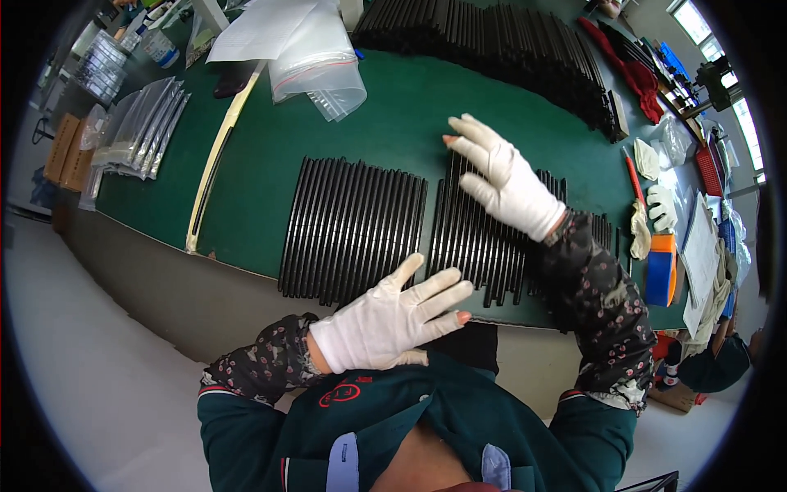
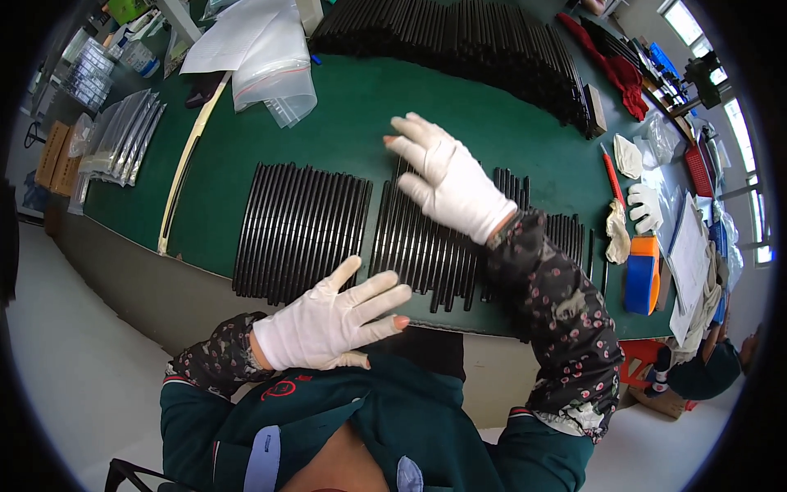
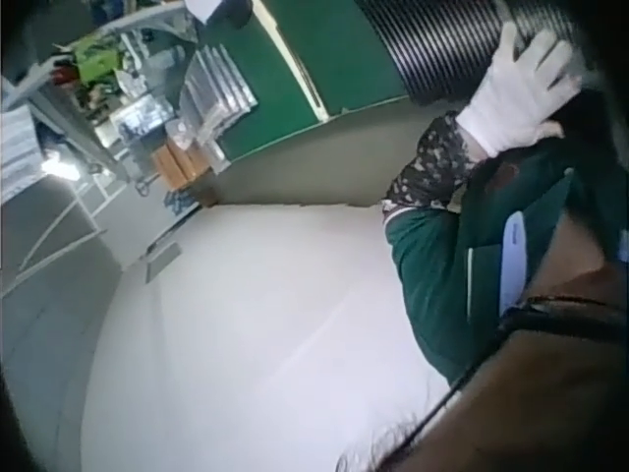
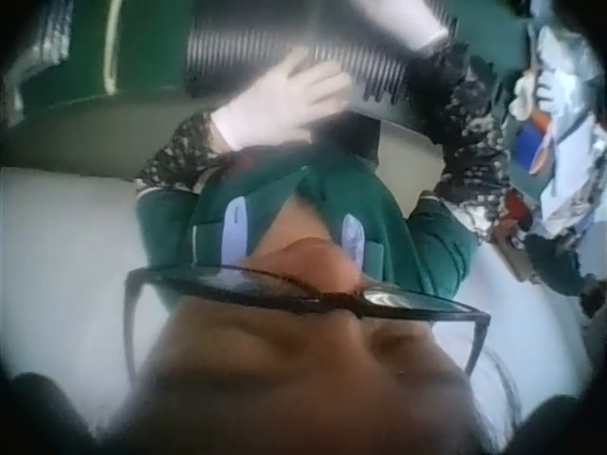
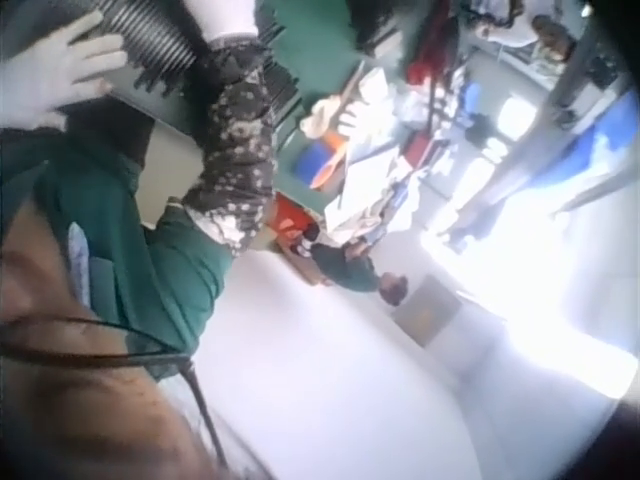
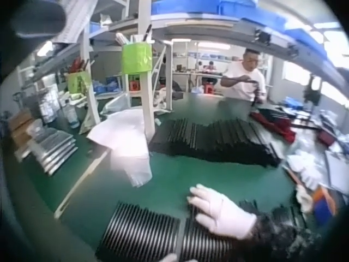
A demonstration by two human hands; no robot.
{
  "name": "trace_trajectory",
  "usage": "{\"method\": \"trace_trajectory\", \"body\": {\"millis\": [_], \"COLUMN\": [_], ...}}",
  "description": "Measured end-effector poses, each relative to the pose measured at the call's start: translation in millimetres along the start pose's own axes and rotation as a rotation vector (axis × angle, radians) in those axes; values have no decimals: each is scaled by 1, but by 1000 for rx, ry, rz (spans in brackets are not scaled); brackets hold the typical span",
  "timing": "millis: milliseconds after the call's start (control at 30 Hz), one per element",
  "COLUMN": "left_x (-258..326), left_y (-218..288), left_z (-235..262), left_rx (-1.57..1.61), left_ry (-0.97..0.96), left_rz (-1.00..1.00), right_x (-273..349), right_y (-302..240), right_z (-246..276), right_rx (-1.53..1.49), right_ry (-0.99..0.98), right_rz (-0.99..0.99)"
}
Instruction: Cleaning and inspecting a series of black cylindrical rods at a manufacturing workbench.
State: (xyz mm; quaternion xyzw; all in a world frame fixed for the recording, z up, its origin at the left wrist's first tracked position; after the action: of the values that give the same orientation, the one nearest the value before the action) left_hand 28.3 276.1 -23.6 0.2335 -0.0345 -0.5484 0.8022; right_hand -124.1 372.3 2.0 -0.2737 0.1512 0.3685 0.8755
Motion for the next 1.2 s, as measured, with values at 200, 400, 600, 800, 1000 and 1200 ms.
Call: {"method": "trace_trajectory", "body": {"millis": [200, 400, 600, 800, 1000, 1200], "left_x": [-31, -31, -30, -46, -70, -74], "left_y": [-11, -16, -15, 26, 27, 22], "left_z": [-6, 2, 1, -4, -33, -27], "left_rx": [-70, -103, -131, 27, -32, -114], "left_ry": [103, 135, 71, 78, 82, 80], "left_rz": [101, 135, 99, -11, -25, 27], "right_x": [-4, 16, 22, 76, 97, 51], "right_y": [36, 3, -23, -15, 2, 54], "right_z": [-17, -21, 26, 67, 38, 56], "right_rx": [70, 45, 63, 444, 363, -387], "right_ry": [75, 66, 233, -53, -296, -29], "right_rz": [-233, -179, -98, -93, -129, -362]}}
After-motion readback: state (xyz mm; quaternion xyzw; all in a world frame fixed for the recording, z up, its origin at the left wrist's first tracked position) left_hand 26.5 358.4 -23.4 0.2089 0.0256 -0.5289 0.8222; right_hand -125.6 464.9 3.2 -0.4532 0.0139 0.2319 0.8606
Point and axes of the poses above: each hand's wrist, its own x-axis away from the middle knuckle, its own z-axis out of the back of the hand, y = z × x, the point moved 9 cm from there along -x, towards the middle knuckle, and after that the axes turned 6 degrees about y, right-handed, at the moved point
